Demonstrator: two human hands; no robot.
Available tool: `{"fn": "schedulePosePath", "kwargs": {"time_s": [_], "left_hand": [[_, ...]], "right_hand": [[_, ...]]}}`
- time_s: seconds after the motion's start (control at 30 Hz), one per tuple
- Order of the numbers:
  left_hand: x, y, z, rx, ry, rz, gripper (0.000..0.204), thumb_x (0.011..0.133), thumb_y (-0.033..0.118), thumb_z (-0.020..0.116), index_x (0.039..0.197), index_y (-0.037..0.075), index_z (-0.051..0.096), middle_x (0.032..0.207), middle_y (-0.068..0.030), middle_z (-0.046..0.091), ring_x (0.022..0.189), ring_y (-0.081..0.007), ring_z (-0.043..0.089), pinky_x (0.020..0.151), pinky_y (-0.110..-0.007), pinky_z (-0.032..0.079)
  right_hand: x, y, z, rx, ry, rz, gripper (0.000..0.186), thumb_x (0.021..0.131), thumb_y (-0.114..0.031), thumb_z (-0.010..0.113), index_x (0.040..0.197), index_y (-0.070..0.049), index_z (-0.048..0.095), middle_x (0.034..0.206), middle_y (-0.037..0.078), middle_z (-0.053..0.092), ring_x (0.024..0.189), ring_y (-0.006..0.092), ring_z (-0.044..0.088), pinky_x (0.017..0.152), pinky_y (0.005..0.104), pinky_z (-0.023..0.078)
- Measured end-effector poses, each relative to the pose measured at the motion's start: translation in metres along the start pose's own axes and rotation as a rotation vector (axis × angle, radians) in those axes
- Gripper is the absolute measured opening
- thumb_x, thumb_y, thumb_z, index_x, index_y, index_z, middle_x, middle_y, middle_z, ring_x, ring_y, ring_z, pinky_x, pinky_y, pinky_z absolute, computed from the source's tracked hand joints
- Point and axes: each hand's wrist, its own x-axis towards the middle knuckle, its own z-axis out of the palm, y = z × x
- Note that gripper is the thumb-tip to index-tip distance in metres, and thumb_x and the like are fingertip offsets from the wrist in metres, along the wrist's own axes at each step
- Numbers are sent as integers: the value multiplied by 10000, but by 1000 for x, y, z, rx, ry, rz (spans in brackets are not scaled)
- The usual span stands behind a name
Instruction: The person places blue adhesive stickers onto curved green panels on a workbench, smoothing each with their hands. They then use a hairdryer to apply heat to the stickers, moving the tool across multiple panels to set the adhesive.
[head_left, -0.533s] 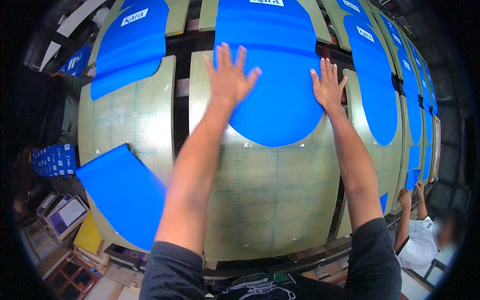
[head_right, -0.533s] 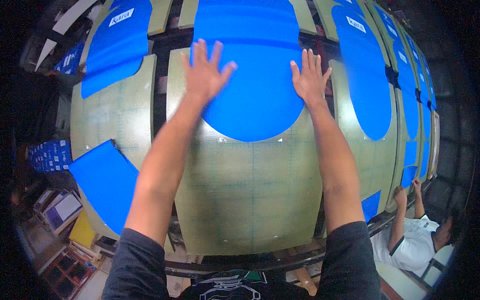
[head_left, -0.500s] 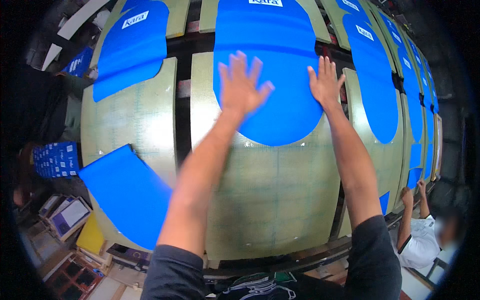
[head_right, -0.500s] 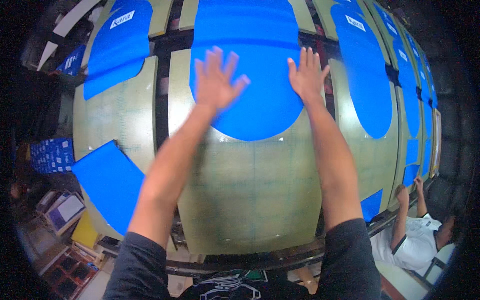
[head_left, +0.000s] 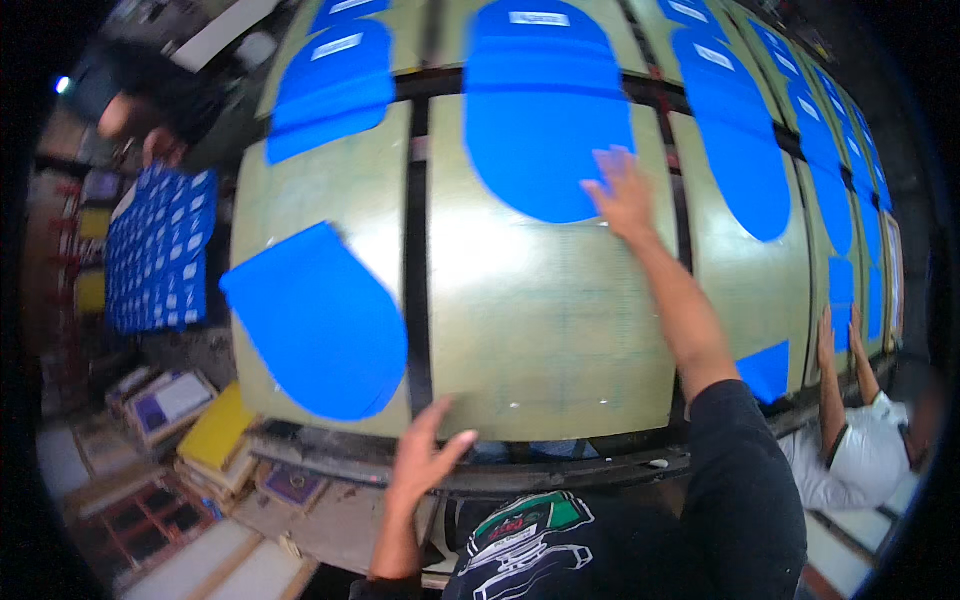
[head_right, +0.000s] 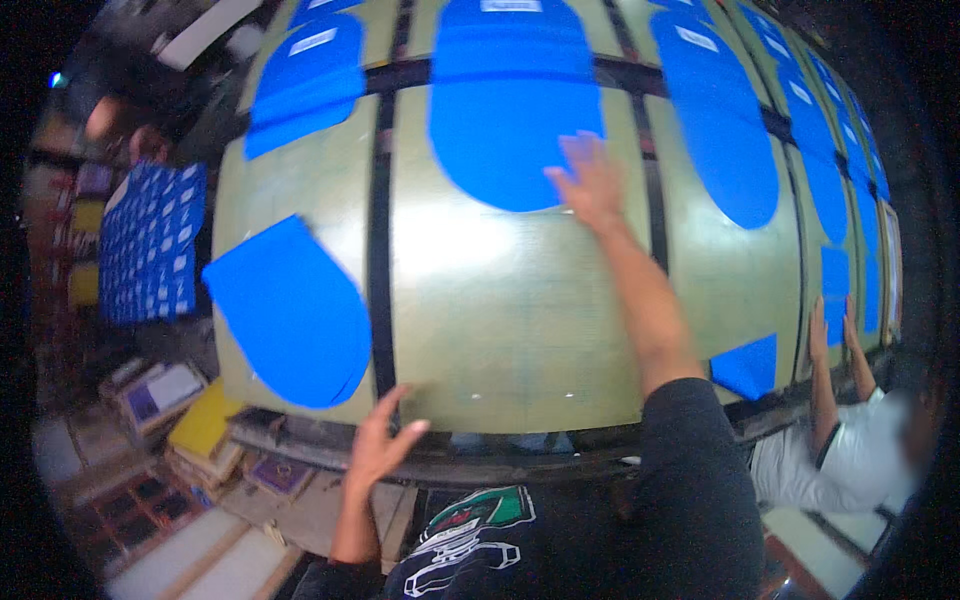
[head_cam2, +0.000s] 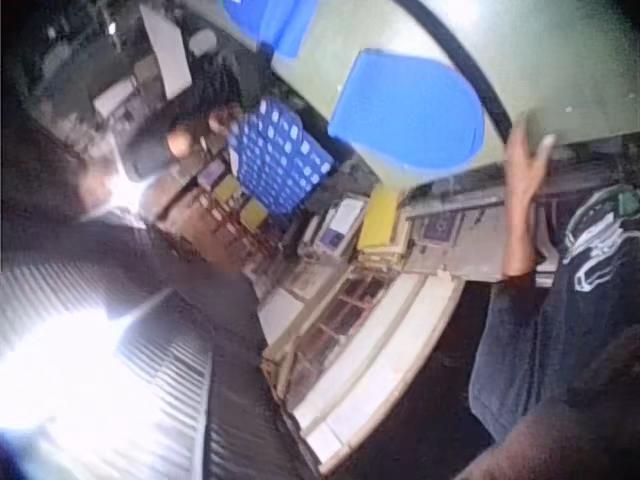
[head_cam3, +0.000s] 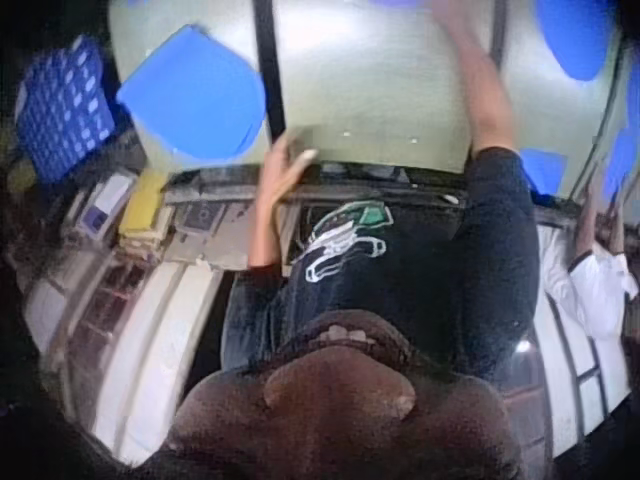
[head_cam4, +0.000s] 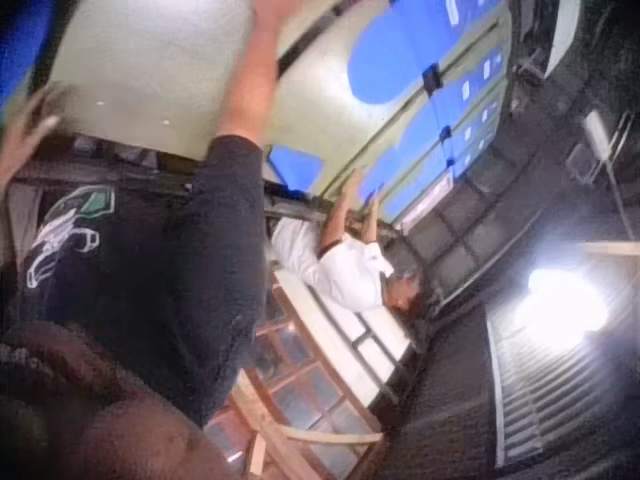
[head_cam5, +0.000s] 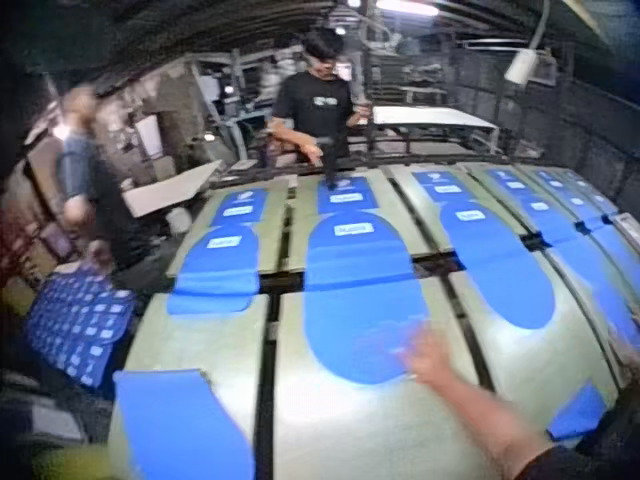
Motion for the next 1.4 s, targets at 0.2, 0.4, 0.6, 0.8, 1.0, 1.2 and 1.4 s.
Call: {"fn": "schedulePosePath", "kwargs": {"time_s": [0.2, 0.4, 0.6, 0.8, 1.0, 1.2, 1.4], "left_hand": [[-84, -105, -92, -377, 807, -294, 635, 856, 333, 699, 1297, -77, 497, 1277, -247, 563, 1179, -332, 554, 1017, -411, 410], [-7, -261, -127, 62, 1025, -687, 846, 853, 545, 608, 1350, -109, 405, 1452, -310, 328, 1367, -403, 306, 1117, -467, 269], [30, -234, -131, 179, 953, -583, 639, 776, 341, 731, 1242, -37, 511, 1378, -185, 380, 1322, -352, 297, 1051, -529, 238], [49, -229, -143, -544, 810, -29, 641, 818, 311, 741, 1291, -36, 482, 1296, -232, 547, 1181, -368, 534, 1016, -421, 401], [19, -251, -157, -1406, 551, -112, 706, 963, 484, 503, 1402, -51, 364, 1408, -142, 464, 1253, -271, 477, 1076, -382, 352], [18, -231, -150, -932, 576, -203, 440, 916, 143, 624, 1277, -77, 502, 1241, -135, 587, 1122, -222, 547, 988, -347, 402], [45, -260, -125, -832, 850, -172, 298, 939, 109, 554, 1190, -51, 576, 1105, -147, 643, 1007, -242, 596, 909, -360, 450]], "right_hand": [[-41, -91, 35, -297, -193, -21, 708, 919, -612, 421, 1510, -248, 282, 1583, 144, 173, 1460, 346, 142, 1120, 649, 69], [-120, -294, 94, 451, -314, -162, 691, 824, -516, 640, 1314, -38, 546, 1422, 228, 444, 1344, 376, 384, 1121, 553, 212], [-209, -382, 82, 206, -127, -275, 474, 823, -367, 671, 1188, -69, 614, 1311, 143, 539, 1273, 326, 439, 1100, 551, 214], [-214, -381, 100, -40, -86, -238, 189, 825, -141, 615, 991, -51, 610, 1012, 148, 590, 988, 337, 544, 875, 472, 412], [-190, -408, 64, 529, 10, -30, 124, 918, -144, 537, 903, -21, 543, 923, 173, 570, 911, 352, 574, 830, 439, 442], [-137, -416, 4, 997, 12, 350, 204, 973, -245, 555, 1007, -44, 568, 921, 17, 570, 832, 99, 519, 715, 262, 450], [-87, -275, -70, 1261, 721, 430, 115, 956, -209, 565, 989, -99, 563, 825, -25, 526, 801, 107, 528, 721, 270, 451]]}}
